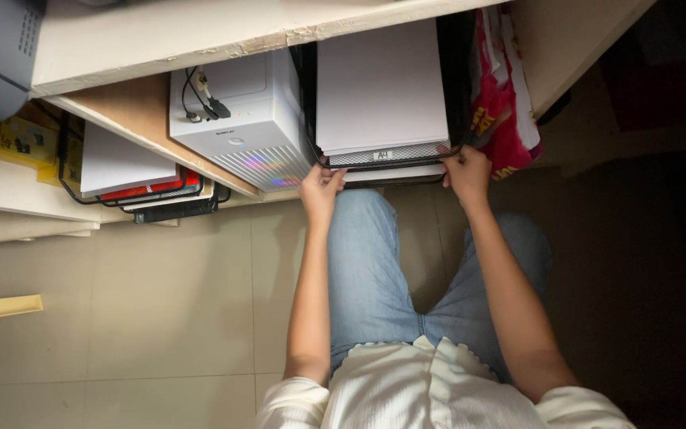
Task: The person organizes paper sheets and prepares the laminating machine for use.
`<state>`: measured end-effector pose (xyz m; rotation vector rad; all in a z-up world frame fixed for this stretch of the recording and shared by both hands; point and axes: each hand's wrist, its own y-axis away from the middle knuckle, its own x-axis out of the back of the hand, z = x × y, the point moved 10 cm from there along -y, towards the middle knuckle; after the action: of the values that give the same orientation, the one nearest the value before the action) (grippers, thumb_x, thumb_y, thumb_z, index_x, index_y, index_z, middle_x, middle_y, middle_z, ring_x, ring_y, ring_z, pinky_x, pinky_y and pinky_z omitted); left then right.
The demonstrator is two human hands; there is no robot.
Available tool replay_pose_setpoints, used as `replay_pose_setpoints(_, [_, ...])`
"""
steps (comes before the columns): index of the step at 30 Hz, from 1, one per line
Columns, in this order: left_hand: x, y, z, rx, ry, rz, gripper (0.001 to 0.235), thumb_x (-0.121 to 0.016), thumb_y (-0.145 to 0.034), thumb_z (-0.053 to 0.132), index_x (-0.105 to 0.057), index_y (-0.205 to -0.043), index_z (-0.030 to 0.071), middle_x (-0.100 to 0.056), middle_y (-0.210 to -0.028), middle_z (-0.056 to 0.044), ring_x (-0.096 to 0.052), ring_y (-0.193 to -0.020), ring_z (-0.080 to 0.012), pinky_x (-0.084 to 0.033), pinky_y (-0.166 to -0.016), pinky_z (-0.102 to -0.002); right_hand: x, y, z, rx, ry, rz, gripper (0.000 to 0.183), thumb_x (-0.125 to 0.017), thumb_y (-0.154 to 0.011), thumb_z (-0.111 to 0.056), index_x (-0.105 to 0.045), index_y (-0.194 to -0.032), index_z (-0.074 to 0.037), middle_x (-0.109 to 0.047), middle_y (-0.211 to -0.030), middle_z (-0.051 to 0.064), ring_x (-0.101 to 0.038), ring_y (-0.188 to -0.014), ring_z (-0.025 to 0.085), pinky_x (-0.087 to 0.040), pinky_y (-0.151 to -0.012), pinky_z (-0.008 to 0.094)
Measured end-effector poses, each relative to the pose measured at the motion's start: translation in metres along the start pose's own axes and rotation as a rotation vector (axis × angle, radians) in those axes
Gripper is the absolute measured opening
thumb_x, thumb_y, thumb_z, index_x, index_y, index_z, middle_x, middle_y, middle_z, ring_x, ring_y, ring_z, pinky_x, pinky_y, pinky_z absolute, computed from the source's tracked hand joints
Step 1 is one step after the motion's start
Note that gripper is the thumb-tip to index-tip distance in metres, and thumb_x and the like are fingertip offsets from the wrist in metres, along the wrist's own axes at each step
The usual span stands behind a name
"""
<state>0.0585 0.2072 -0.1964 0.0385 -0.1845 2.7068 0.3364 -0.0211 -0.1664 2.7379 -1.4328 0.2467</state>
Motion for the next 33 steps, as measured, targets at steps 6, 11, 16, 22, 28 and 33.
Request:
replay_pose_setpoints(6, [0.004, 0.002, 0.033, -0.049, -0.197, 0.036, 0.029, -0.077, -0.086, 0.004, -0.073, -0.114, 0.001, -0.076, -0.079, -0.004, -0.068, -0.061, -0.0086, -0.055, -0.056, -0.024, 0.000, -0.003, 0.014, -0.058, -0.001, 0.041, 0.011, -0.071, -0.092, -0.005, -0.069, -0.085, 0.004, -0.068, -0.069, 0.009, -0.058, -0.045, 0.012, -0.043, -0.037, 0.031])
replay_pose_setpoints(11, [0.009, -0.002, 0.035, -0.021, -0.346, 0.079, 0.018, -0.082, -0.084, 0.012, -0.076, -0.099, 0.002, -0.075, -0.071, -0.006, -0.069, -0.057, -0.0114, -0.055, -0.056, -0.028, 0.000, -0.001, 0.006, -0.039, -0.003, 0.064, 0.017, -0.073, -0.094, -0.011, -0.069, -0.083, 0.002, -0.068, -0.066, 0.007, -0.056, -0.043, 0.012, -0.041, -0.037, 0.030])
replay_pose_setpoints(16, [0.006, 0.006, 0.042, -0.132, -0.435, 0.111, 0.021, -0.083, -0.085, 0.016, -0.076, -0.100, 0.003, -0.075, -0.071, -0.006, -0.072, -0.061, -0.0126, -0.055, -0.061, -0.031, 0.006, 0.001, 0.021, -0.052, 0.031, 0.075, 0.023, -0.074, -0.095, -0.013, -0.067, -0.080, 0.004, -0.066, -0.064, 0.007, -0.057, -0.042, 0.013, -0.041, -0.036, 0.030])
replay_pose_setpoints(22, [-0.012, 0.062, 0.070, -0.221, -0.351, 0.300, 0.039, -0.078, -0.092, 0.019, -0.061, -0.123, 0.002, -0.064, -0.068, -0.007, -0.061, -0.058, -0.0141, -0.051, -0.058, -0.032, 0.038, 0.037, 0.053, -0.026, -0.036, -0.009, 0.026, -0.066, -0.105, -0.019, -0.067, -0.089, 0.001, -0.067, -0.073, 0.007, -0.058, -0.051, 0.012, -0.044, -0.043, 0.029])
replay_pose_setpoints(28, [-0.107, 0.098, 0.080, -0.083, -0.280, -0.069, 0.014, -0.070, -0.098, 0.017, -0.071, -0.108, 0.008, -0.073, -0.077, -0.008, -0.069, -0.064, -0.0127, -0.053, -0.059, -0.030, 0.106, 0.058, 0.057, 0.087, 0.252, 0.323, 0.027, -0.076, -0.097, -0.020, -0.063, -0.097, 0.003, -0.066, -0.074, 0.010, -0.066, -0.061, 0.019, -0.054, -0.052, 0.034])
replay_pose_setpoints(33, [-0.207, 0.089, 0.207, -0.619, -0.280, -0.347, 0.015, -0.068, -0.096, 0.006, -0.068, -0.111, 0.004, -0.069, -0.113, -0.013, -0.067, -0.106, -0.0301, -0.055, -0.093, -0.039, 0.073, 0.015, 0.086, 0.366, 0.670, 0.265, 0.024, -0.079, -0.102, -0.020, -0.064, -0.103, -0.002, -0.070, -0.099, 0.021, -0.071, -0.090, 0.038, -0.057, -0.075, 0.046])
